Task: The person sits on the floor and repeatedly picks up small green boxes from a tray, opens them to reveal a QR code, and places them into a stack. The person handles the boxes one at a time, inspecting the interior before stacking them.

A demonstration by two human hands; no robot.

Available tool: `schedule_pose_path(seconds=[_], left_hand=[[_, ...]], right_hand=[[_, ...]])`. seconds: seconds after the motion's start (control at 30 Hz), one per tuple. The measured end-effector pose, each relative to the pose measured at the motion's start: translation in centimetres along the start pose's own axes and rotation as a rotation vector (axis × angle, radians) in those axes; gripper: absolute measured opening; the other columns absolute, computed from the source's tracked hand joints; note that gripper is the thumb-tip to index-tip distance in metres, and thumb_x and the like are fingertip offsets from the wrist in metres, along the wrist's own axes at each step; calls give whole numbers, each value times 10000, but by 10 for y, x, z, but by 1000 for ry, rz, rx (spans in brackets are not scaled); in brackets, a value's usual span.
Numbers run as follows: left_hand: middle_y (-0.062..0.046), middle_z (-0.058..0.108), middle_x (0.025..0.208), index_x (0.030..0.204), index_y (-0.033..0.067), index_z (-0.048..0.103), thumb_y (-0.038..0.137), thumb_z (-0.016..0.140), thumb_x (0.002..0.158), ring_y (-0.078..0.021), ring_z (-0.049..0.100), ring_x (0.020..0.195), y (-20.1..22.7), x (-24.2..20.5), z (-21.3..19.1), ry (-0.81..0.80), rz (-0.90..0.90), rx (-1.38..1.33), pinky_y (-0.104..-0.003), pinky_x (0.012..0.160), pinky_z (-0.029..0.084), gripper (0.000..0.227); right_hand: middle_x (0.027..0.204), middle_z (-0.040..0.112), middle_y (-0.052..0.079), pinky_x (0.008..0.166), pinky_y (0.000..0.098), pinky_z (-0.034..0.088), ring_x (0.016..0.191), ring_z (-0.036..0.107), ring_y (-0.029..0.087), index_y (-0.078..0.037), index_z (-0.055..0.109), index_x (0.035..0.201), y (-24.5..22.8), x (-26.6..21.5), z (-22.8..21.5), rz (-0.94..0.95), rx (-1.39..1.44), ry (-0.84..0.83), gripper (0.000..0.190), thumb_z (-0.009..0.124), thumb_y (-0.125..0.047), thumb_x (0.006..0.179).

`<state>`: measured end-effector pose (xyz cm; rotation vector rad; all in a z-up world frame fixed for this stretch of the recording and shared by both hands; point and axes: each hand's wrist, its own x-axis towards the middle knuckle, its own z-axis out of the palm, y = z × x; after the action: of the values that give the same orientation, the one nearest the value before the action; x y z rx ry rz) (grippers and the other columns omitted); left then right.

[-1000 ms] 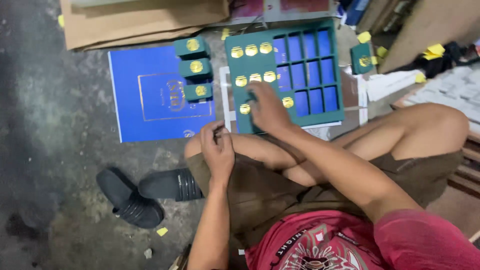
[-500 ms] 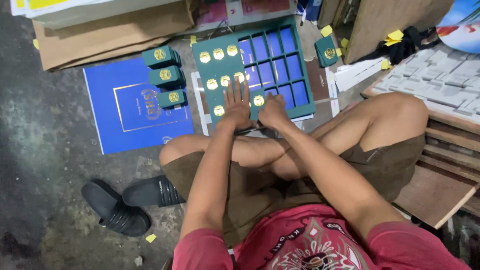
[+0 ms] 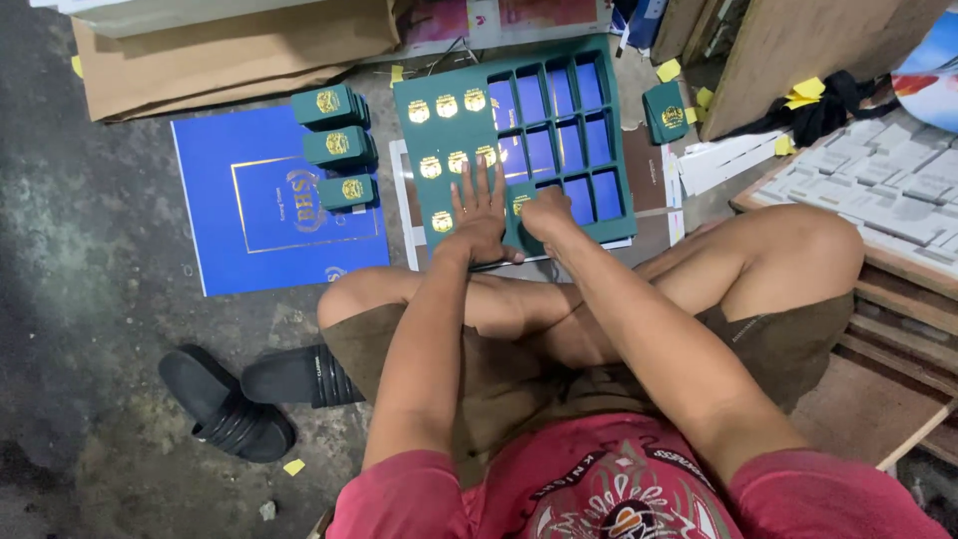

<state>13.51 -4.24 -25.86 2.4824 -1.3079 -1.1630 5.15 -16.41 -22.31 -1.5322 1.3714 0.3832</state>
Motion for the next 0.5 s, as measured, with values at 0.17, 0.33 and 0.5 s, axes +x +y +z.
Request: schedule_pose_path(seconds=[0.17, 0.33, 0.5], left_hand=[[-247, -376, 1678, 1670, 75, -245, 574, 960, 725, -504, -383, 1509, -2, 3, 0, 4, 2, -5, -645, 1236, -229, 1611], [-259, -360, 1685, 1665, 65, -254, 571, 961, 725, -513, -375, 1513, -6, 2, 7, 19, 27, -23, -649, 1242, -209, 1617], [-255, -379, 1675, 1651, 64, -283, 591, 961, 728, -515, -378, 1510, -6, 5, 7, 35, 33, -18, -658, 1236, -212, 1636]], right_hand=[[1506, 543, 240, 1026, 426, 498, 1341, 536, 366, -21, 454, 1599, -32, 36, 25, 244, -204, -90, 740, 584, -272, 915], [1358, 658, 273, 1007, 581, 548, 1293, 621, 440, 42, 641, 1368, 48, 79, 19, -268, -292, -51, 537, 564, -363, 1024], [1392, 619, 312, 992, 603, 529, 1335, 579, 464, 88, 595, 1405, 16, 24, 2, -171, 22, -64, 617, 479, -431, 1091]])
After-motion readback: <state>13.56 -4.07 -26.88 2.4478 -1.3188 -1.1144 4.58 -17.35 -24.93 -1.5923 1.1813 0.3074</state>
